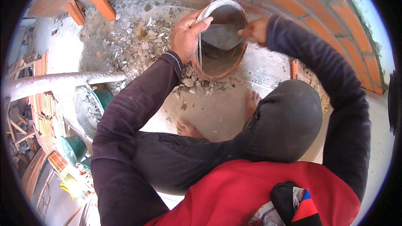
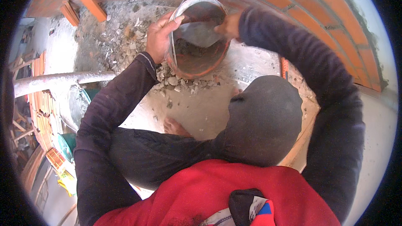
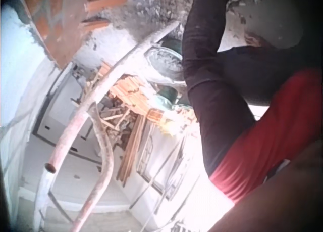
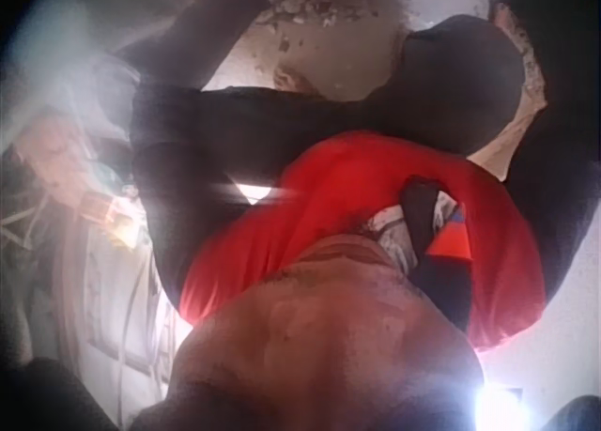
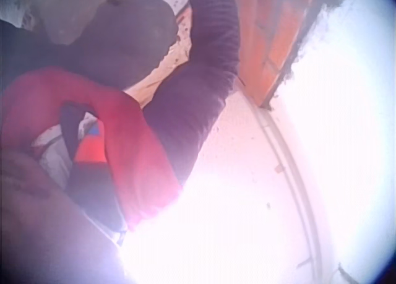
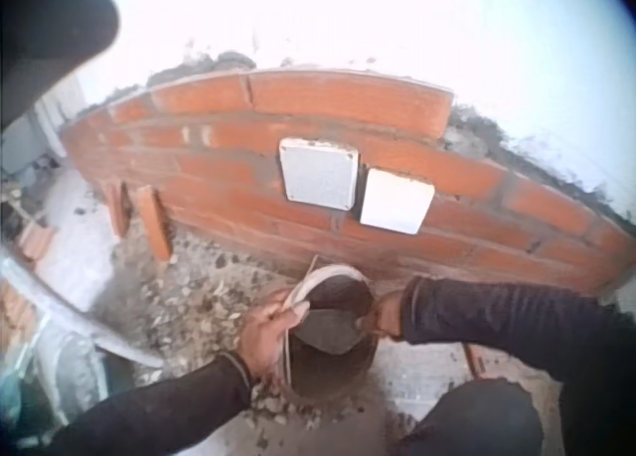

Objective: The person applies mortar to a wall with a trowel and then presses thin red bricks onto the mortar by hand.

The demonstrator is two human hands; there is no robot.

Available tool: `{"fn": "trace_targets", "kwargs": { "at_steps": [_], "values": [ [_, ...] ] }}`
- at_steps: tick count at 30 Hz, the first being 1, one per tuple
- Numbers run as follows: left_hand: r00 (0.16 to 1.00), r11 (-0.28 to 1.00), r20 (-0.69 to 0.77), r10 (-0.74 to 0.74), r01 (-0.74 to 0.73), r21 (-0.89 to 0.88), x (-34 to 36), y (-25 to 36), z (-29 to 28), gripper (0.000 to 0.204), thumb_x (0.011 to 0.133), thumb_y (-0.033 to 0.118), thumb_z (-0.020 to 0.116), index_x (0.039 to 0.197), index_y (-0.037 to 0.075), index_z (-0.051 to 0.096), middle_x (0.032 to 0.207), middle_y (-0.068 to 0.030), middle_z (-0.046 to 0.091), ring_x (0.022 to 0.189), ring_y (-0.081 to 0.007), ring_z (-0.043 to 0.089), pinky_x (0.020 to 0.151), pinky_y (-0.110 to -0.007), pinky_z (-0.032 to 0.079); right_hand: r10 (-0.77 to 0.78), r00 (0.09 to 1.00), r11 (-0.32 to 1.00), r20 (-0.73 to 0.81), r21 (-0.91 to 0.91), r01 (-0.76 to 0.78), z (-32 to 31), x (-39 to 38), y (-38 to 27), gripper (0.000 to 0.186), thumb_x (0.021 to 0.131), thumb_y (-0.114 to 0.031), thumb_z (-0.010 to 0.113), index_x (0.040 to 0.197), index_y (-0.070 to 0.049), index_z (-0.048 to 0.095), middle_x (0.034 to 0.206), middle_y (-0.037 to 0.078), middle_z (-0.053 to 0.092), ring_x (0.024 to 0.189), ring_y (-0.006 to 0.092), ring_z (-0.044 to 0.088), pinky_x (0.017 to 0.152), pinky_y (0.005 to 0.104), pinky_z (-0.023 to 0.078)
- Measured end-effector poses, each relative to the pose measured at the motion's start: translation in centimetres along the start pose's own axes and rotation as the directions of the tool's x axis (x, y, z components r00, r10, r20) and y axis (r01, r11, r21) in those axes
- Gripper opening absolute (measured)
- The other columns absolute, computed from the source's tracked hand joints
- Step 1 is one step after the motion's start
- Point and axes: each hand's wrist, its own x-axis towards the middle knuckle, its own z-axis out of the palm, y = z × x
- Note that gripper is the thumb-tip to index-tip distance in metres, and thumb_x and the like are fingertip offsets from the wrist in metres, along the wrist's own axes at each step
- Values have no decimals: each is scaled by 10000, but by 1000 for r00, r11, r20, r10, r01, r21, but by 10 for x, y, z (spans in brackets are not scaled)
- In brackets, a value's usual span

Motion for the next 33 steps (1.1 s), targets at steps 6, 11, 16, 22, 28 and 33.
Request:
{"fn": "trace_targets", "kwargs": {
  "at_steps": [6,11,16,22,28,33],
  "values": [
    [991,983,1,131,-130,128,-1,6,17,250,890,176,662,961,-57,720,1256,-108,633,1165,-201,537,993,-318,389,122,982,961,145,-263,-81,29,22,48,434,990,-386,433,1077,-35,673,840,198,700,813,366,681,837,463,514],
    [989,987,-33,145,-142,74,1,1,8,245,884,179,672,929,-56,723,1214,-118,652,1145,-208,548,986,-322,396,-50,947,868,-318,-483,-116,-7,-38,49,284,896,-288,581,1084,-88,653,810,180,683,792,374,672,716,476,525],
    [990,986,-46,130,-125,109,4,1,9,236,880,180,678,894,-50,725,1212,-118,653,1143,-212,550,983,-325,399,58,879,889,-474,-376,-262,37,-37,64,296,868,-199,587,1150,-112,611,835,174,684,802,362,678,688,473,537],
    [989,984,-39,144,-139,108,4,0,11,235,885,181,672,924,-44,728,1219,-120,649,1148,-207,548,983,-324,399,60,846,893,-529,-350,-282,69,-22,68,282,851,-177,587,1117,-88,613,973,179,672,869,361,669,752,468,540],
    [996,997,-50,76,-76,5,6,5,15,264,899,173,653,996,-65,714,1229,-107,647,1112,-178,568,947,-302,426,-92,870,939,-484,-333,-86,83,-3,81,239,773,-121,589,995,-54,645,981,161,676,877,360,668,768,468,543],
    [991,989,-62,121,-115,96,2,5,22,247,902,152,646,1001,-63,717,1230,-108,645,1098,-156,572,935,-290,436,-221,855,952,-469,-293,85,95,-1,69,288,765,-127,587,1041,-75,652,925,161,682,878,363,662,763,470,539]
  ]
}}
